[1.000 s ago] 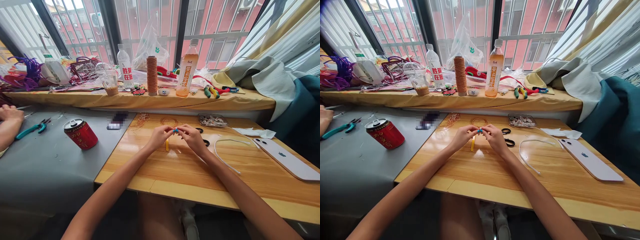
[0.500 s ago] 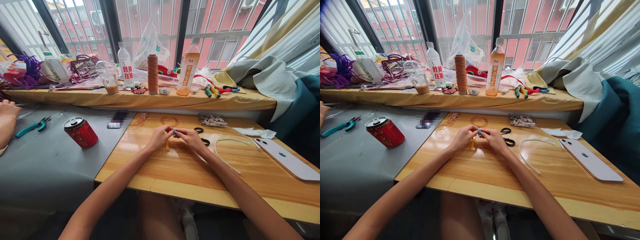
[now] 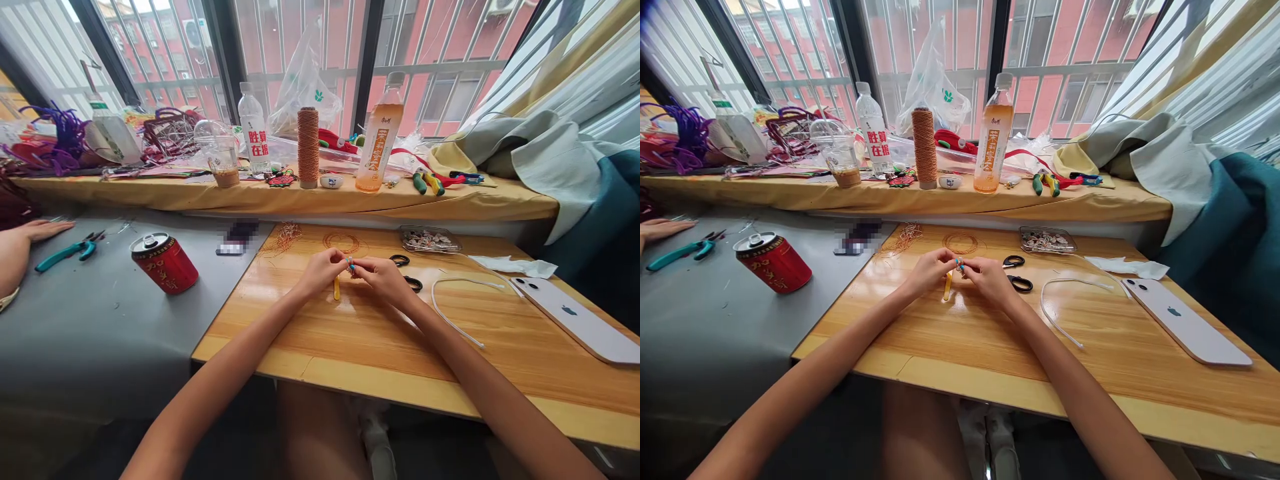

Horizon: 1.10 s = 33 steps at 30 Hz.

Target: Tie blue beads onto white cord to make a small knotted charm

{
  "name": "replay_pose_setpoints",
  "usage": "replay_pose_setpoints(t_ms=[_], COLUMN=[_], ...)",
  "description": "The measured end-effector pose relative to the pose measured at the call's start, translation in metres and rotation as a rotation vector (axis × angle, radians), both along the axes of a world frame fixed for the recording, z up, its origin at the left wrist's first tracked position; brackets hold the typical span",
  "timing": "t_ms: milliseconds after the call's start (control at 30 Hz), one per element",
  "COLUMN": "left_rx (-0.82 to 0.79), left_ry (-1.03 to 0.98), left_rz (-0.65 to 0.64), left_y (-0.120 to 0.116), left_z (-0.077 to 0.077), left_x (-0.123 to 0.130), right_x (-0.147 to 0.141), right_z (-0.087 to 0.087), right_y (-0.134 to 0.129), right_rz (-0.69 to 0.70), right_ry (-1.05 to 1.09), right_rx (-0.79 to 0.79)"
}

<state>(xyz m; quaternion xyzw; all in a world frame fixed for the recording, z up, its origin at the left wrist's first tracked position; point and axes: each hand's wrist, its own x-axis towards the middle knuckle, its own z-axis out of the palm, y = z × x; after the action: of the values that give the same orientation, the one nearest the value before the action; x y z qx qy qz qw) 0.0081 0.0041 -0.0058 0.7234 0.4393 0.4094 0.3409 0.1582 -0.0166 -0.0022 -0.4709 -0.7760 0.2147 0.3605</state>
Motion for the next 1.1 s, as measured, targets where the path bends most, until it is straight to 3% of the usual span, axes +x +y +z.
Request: replay_pose_setpoints(t_ms=[200,267,467,633,833,1100], left_rx=[-0.204,-0.206,0.141,0.325,0.478,0.628], left_ry=[-0.229,-0.269,0.027,0.130,0.420,0.698], left_rz=[0.044,0.044,-0.124,-0.081,0.031,0.061], left_y=[0.007,0.009,0.010,0.009,0.002,0.002], left_z=[-0.001,0.000,-0.002,-0.006,-0.010,-0.010], left_x=[-0.001,-0.003,-0.005,-0.007,-0.008,-0.011], right_x=[0.003,0.003,0.003,0.004,0.004,0.000], right_z=[-0.005,-0.004,0.000,-0.003,-0.010,-0.008], right_y=[0.004,0.004,0.002,0.005,0.007,0.002], right_rz=[0.001,-0.008,0.039,0.021,-0.046,-0.136], right_ry=[-0.063,-0.054,-0.011,0.083,0.098,0.066], right_rx=[0.058,0.054,0.018,-0.043,-0.043,0.073])
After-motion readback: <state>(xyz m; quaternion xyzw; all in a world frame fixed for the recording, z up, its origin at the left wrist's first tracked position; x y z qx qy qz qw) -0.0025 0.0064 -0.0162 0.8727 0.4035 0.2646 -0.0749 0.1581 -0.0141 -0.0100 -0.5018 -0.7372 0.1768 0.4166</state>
